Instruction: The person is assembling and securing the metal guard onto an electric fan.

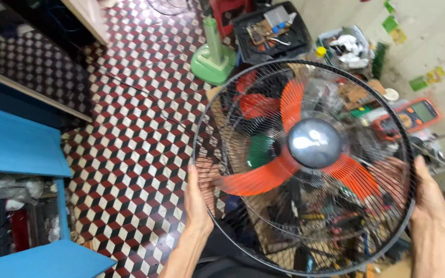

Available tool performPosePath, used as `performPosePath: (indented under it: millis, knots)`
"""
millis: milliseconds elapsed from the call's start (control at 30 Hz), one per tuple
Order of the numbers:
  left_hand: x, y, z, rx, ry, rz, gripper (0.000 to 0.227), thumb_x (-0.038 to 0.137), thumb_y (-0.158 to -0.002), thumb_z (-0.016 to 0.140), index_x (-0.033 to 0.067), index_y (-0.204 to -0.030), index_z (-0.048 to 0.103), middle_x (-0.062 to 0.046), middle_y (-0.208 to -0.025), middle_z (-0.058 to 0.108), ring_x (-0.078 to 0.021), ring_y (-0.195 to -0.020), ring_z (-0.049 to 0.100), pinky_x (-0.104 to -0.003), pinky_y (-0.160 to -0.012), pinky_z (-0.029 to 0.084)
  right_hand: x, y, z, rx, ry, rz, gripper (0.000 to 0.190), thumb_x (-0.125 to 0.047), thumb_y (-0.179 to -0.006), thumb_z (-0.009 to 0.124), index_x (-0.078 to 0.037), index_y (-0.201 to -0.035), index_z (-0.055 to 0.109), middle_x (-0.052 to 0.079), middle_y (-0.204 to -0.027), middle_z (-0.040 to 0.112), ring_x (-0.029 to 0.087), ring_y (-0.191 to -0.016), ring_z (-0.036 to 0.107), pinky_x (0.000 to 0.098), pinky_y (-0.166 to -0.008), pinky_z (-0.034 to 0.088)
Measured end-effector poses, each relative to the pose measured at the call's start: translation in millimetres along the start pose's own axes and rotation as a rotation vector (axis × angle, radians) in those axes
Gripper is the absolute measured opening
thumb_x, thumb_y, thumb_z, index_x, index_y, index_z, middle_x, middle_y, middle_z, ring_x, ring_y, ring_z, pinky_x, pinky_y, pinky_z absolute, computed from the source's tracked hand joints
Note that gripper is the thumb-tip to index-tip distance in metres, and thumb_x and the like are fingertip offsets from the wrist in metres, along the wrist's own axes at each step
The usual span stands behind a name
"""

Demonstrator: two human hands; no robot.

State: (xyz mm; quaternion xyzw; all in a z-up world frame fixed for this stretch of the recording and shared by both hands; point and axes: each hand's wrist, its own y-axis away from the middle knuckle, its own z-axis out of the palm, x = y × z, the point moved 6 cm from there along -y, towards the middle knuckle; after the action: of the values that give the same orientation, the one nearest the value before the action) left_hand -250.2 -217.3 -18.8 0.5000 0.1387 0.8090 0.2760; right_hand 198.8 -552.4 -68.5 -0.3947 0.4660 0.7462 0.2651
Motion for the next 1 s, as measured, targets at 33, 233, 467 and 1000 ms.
performPosePath:
  millis: [33, 233, 467, 1000]
  knots:
    - [-0.1, -5.6, -6.2, -0.037, -0.026, 0.086, 0.054, 0.049, -0.105, 0.045, 0.0013, -0.119, 0.067, -0.009, -0.105, 0.075, -0.0167, -0.094, 0.068, -0.031, -0.087, 0.051, -1.0, -0.2, 10.0, 0.006, 0.014, 0.034, 0.056, -0.052, -0.113, 0.051, 0.000, -0.128, 0.063, 0.018, -0.127, 0.068, 0.031, -0.113, 0.067, 0.0437, -0.099, 0.054]
    - [4.0, 6.1, 3.1, 0.021, -0.161, -0.061, 0.061, 0.057, -0.107, 0.042, 0.0038, -0.129, 0.064, -0.007, -0.109, 0.071, -0.0191, -0.092, 0.060, -0.034, -0.075, 0.047, -9.4, 30.9, 23.5, -0.042, -0.130, 0.008, 0.057, -0.049, -0.107, 0.053, 0.006, -0.120, 0.064, 0.022, -0.116, 0.071, 0.033, -0.102, 0.071, 0.0454, -0.095, 0.058]
    - [25.9, 9.4, 15.9, -0.036, -0.132, -0.007, 0.068, 0.056, -0.105, 0.037, 0.0016, -0.144, 0.048, -0.012, -0.139, 0.061, -0.0236, -0.123, 0.061, -0.037, -0.104, 0.051, 28.8, 103.1, 39.1, 0.024, -0.217, -0.074, 0.048, -0.047, -0.108, 0.055, -0.003, -0.128, 0.063, 0.013, -0.113, 0.071, 0.024, -0.093, 0.070, 0.0396, -0.084, 0.059]
    - [-47.7, 84.0, -23.1, -0.523, -0.097, -0.364, 0.083, 0.000, -0.081, 0.069, 0.0056, -0.152, 0.026, -0.016, -0.155, 0.045, -0.0326, -0.139, 0.053, -0.048, -0.111, 0.048, 63.8, 146.1, 47.6, 0.105, -0.279, -0.122, 0.066, -0.061, -0.107, 0.049, 0.000, -0.135, 0.055, 0.020, -0.135, 0.064, 0.030, -0.117, 0.066, 0.0426, -0.100, 0.053]
